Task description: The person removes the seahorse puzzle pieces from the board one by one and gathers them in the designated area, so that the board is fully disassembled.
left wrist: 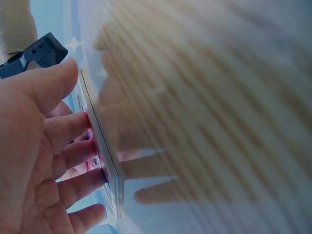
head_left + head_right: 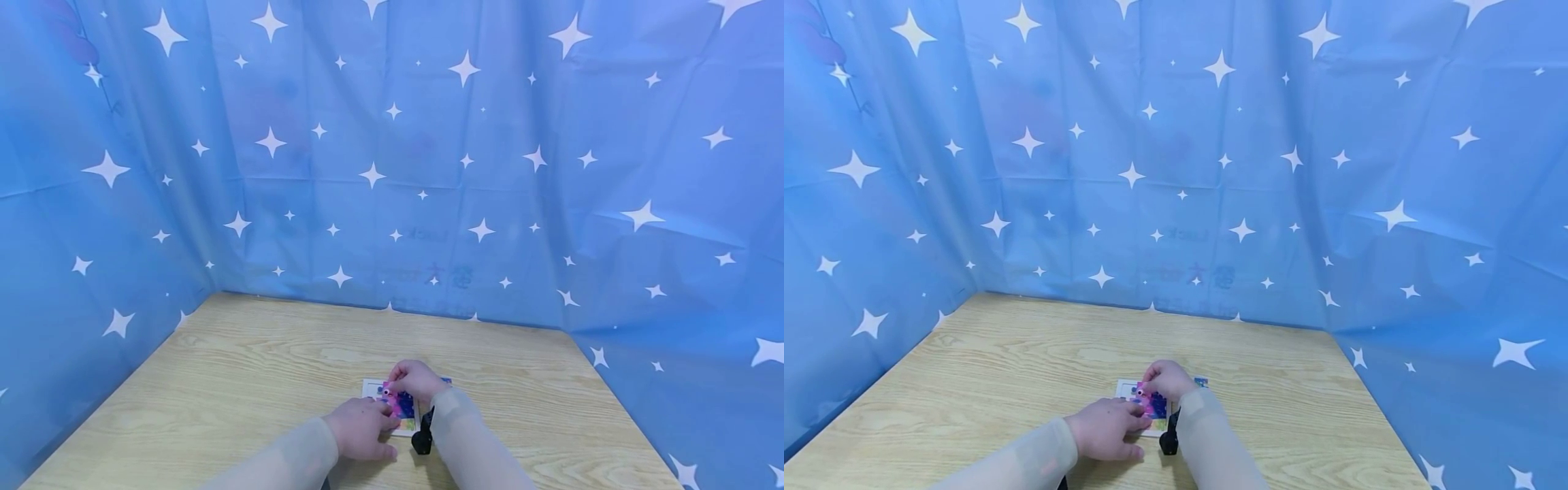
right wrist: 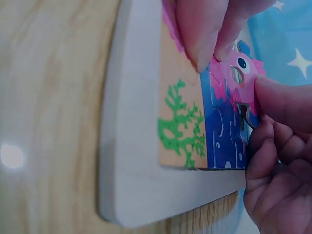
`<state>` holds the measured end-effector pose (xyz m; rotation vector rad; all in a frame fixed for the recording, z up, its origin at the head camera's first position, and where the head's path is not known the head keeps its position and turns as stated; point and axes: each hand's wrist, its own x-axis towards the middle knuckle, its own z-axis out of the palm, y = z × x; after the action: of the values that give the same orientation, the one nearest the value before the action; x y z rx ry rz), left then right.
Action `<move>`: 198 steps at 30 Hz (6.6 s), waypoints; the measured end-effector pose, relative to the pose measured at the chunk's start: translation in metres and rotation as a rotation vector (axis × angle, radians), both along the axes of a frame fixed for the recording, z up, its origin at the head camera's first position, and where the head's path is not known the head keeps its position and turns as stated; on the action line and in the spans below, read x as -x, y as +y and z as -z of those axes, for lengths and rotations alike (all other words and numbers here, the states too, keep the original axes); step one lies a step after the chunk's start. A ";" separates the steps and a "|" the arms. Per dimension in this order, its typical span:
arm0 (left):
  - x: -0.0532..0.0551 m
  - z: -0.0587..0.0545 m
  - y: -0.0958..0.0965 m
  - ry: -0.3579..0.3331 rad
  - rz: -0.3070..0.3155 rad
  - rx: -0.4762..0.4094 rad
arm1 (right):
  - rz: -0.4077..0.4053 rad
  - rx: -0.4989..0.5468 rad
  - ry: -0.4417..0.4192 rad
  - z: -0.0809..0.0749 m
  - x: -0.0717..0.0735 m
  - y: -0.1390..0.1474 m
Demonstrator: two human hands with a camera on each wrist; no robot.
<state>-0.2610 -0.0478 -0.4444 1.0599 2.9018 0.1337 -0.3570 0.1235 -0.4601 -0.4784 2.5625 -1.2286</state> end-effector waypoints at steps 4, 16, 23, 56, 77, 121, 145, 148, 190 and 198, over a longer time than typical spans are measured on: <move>0.000 0.000 0.000 0.000 0.004 0.001 | -0.015 -0.012 0.008 0.000 0.000 0.001; 0.001 0.000 -0.001 0.007 0.007 0.002 | 0.052 0.051 -0.035 0.000 -0.003 0.000; 0.000 -0.003 -0.001 -0.013 0.010 -0.009 | 0.076 0.002 -0.033 -0.003 -0.006 -0.005; 0.000 0.002 0.002 -0.026 -0.033 0.017 | 0.133 0.170 -0.088 -0.013 0.011 0.051; -0.003 0.000 0.002 -0.042 -0.052 0.020 | 0.264 -0.070 -0.021 -0.006 0.011 0.141; -0.003 0.000 0.003 -0.043 -0.066 0.015 | 0.293 -0.003 0.024 -0.008 0.008 0.092; 0.001 0.000 0.003 0.017 0.014 0.016 | -0.051 -0.164 0.078 0.006 0.001 0.019; 0.001 0.001 0.006 0.027 -0.005 0.017 | -0.044 -0.169 0.069 0.007 0.002 0.019; -0.002 0.003 0.029 0.026 -0.154 0.059 | -0.042 -0.151 0.065 -0.001 -0.006 0.015; 0.000 0.006 0.030 0.015 -0.156 0.064 | -0.003 -0.144 0.071 -0.002 -0.007 0.016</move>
<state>-0.2612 -0.0182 -0.4500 0.8290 2.9783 0.0390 -0.3500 0.1397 -0.4579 -0.5028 2.6848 -1.0346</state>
